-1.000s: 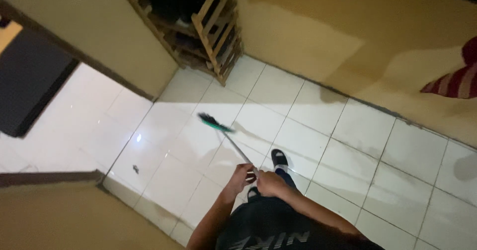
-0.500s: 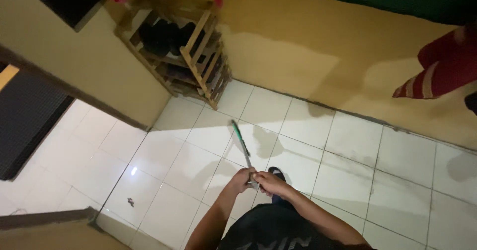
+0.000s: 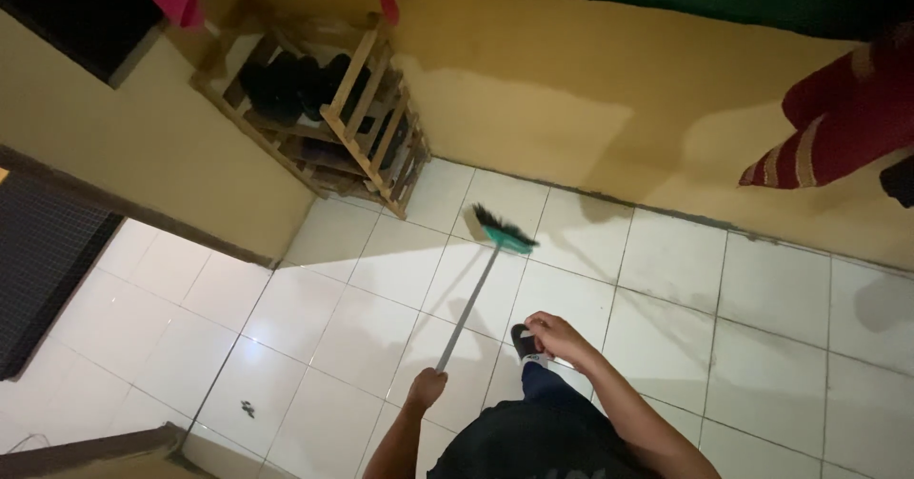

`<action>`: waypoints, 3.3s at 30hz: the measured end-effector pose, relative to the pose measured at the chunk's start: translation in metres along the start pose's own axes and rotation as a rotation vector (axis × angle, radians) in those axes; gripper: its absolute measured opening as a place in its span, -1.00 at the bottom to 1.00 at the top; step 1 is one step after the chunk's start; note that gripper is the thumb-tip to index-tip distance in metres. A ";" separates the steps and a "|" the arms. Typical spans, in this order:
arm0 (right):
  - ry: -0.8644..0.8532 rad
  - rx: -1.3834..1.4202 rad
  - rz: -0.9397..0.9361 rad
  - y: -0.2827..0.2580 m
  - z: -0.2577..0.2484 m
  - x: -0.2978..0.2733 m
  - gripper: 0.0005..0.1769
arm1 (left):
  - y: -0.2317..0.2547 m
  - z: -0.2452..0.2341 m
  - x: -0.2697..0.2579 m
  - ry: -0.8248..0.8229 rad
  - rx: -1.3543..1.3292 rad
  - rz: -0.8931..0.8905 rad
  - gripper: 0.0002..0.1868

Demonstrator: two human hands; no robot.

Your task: Sweeping a tiled hallway using a broom while walking forward.

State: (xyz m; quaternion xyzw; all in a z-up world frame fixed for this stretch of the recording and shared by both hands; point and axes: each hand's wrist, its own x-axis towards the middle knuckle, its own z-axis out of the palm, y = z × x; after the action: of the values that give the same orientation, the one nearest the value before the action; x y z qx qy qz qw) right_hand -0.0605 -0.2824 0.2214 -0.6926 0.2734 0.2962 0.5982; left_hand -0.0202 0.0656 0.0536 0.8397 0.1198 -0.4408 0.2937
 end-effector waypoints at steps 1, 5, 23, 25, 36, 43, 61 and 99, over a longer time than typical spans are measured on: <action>0.023 0.019 -0.021 0.003 -0.004 0.007 -0.63 | -0.008 0.002 0.012 0.048 0.075 0.008 -0.39; 0.062 0.040 0.032 -0.006 -0.024 -0.005 -0.61 | -0.023 0.010 0.025 0.041 0.150 -0.021 -0.40; 0.197 -0.177 -0.061 0.021 -0.088 0.078 -0.46 | 0.027 0.021 0.045 -0.127 0.176 0.094 -0.48; 0.187 -0.199 -0.049 0.005 -0.092 0.074 -0.42 | 0.010 0.023 0.053 -0.133 0.643 0.245 -0.58; 0.134 -0.364 0.108 0.039 -0.141 0.105 -0.37 | -0.074 -0.017 0.017 0.004 0.433 -0.338 -0.47; 0.113 -0.381 0.277 0.043 -0.171 0.122 -0.34 | -0.108 -0.069 -0.044 0.107 0.527 -0.417 -0.43; 0.037 -0.869 -0.139 -0.023 -0.175 0.297 -0.25 | 0.191 -0.038 0.195 0.120 0.650 0.077 -0.68; -0.050 -0.686 0.207 0.150 -0.172 0.332 -0.36 | 0.204 -0.048 0.202 0.128 0.325 -0.150 -0.46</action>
State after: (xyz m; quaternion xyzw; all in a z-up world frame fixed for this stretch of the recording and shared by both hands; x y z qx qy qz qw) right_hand 0.0680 -0.4812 -0.1051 -0.8143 0.2120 0.4465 0.3045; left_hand 0.2232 -0.0803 -0.0100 0.8910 0.1279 -0.4209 0.1123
